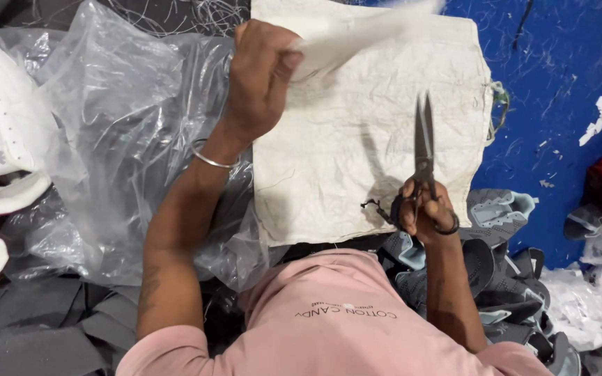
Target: The person uses scissors to trim excess material from the edges of white shoe uppers. They repeatedly pick up a shoe part, cut along the edges, and place the trimmed piece aside on a pile.
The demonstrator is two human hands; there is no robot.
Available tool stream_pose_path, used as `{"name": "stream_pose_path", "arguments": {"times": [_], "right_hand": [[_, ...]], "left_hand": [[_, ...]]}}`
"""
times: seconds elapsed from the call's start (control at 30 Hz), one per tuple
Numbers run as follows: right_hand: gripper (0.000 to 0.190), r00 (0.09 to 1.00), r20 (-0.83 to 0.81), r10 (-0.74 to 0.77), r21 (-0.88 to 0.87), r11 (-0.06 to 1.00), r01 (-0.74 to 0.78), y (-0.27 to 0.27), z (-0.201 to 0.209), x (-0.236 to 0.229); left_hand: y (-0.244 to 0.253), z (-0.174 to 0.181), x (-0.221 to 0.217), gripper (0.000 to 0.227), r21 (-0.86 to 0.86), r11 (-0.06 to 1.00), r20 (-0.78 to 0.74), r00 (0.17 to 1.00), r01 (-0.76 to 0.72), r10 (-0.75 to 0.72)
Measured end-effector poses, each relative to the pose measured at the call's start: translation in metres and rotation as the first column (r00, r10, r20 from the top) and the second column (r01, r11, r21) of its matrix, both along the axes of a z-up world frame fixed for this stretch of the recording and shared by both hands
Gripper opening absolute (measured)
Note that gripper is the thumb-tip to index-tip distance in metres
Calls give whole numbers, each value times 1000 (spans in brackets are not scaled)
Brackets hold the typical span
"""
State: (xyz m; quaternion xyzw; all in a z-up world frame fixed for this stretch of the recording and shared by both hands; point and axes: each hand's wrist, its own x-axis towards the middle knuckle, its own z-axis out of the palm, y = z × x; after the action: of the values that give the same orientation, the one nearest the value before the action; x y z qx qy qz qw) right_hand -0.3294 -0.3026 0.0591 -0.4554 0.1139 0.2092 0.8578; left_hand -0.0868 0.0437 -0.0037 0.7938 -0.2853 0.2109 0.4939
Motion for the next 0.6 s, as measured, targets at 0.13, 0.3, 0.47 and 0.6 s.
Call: {"name": "stream_pose_path", "arguments": {"times": [0.13,0.3,0.47,0.6], "right_hand": [[58,996,-23,-91,-130,988,87,20,12,20],[69,985,-1,-175,-361,918,163,40,12,39],[76,963,154,-222,-362,894,264,63,21,71],[70,961,37,-274,-456,851,260,82,25,84]], "left_hand": [[-8,-13,-7,24,-605,794,-433,863,-63,-261],[-22,-26,-9,30,-804,593,-476,636,-36,-608],[-25,-19,-14,30,-748,650,-513,503,135,-695],[-30,-29,-12,27,-675,731,-592,517,102,-619]]}}
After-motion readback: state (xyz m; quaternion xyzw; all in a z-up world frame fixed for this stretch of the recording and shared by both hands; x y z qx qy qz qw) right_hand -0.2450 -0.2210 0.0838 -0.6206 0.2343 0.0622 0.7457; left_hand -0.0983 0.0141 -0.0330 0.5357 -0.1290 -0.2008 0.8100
